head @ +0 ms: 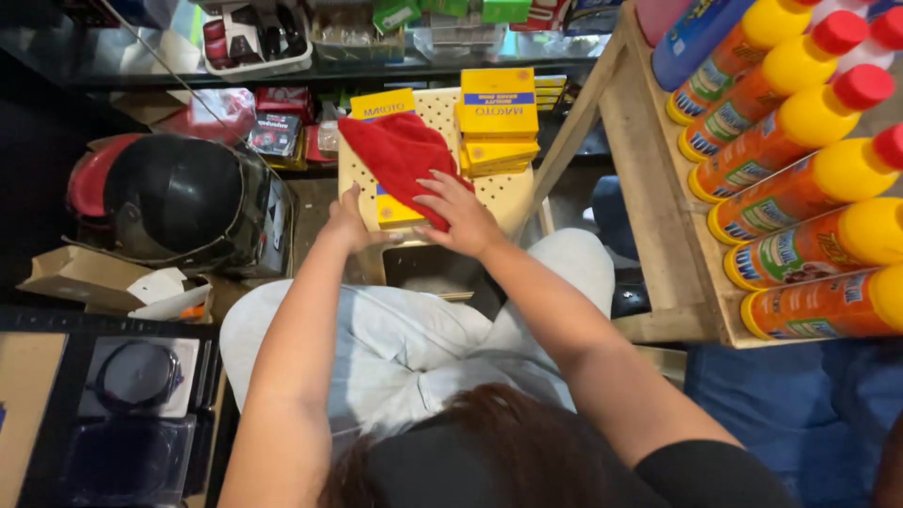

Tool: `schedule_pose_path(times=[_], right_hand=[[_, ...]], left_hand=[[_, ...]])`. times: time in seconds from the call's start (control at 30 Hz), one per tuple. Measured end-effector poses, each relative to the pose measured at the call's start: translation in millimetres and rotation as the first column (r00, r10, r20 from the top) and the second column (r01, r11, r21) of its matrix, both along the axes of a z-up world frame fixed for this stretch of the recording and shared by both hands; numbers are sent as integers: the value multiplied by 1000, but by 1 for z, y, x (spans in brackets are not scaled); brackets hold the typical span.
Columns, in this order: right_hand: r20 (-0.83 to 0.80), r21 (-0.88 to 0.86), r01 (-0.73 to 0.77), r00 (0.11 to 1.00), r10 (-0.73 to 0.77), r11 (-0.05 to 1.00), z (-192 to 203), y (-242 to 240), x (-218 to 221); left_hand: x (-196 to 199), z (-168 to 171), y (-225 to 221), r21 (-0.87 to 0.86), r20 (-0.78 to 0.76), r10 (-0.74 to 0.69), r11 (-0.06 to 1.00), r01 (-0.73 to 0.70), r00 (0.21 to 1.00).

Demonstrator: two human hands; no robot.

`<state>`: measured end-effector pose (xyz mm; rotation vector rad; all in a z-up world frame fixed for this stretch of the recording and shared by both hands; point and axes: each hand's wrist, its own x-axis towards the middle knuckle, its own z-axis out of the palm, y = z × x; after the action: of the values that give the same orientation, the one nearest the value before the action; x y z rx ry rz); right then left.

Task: Wiping dust off motorcycle brake shoe boxes with a cloth and organizing them.

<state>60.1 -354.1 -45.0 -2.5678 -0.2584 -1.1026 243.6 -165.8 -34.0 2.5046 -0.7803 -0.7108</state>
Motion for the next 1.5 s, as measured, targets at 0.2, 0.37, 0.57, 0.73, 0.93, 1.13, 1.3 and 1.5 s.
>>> schedule_pose_path(times=[0.2, 0.37, 0.57, 0.73, 0.93, 1.13, 1.3, 1.5], right_hand=[[9, -20, -23, 1000, 23, 1000, 5, 4, 2], [-3, -24, -10, 1000, 10, 1000, 6, 4, 1], [-16, 11, 1, 1000, -1, 1000, 3, 4, 1], [-32, 48, 16, 999, -15, 999, 12, 7, 2], [-126, -65, 134, 982, -142, 989, 15, 12, -17], [89, 199, 141, 983, -161, 970, -3, 28, -58], [-530, 808, 582, 785, 321, -90, -98, 40, -68], [-224, 679, 363, 930, 291, -638, -117, 8, -62]], left_hand=[[-14, 15, 14, -110, 11, -25, 994, 26, 1000], [1, -20, 11, -204, -4, -15, 979, 14, 1000], [-1, -21, 12, -253, -11, -1, 968, -1, 1000], [3, -31, 8, -299, -43, 42, 953, -53, 998], [-9, -33, 26, -470, -136, 68, 874, -124, 988], [9, -56, 24, -517, -157, 50, 847, -125, 986], [24, -91, 23, -479, -242, 48, 863, -162, 969], [35, -96, 20, -464, -254, 127, 854, -236, 959]])
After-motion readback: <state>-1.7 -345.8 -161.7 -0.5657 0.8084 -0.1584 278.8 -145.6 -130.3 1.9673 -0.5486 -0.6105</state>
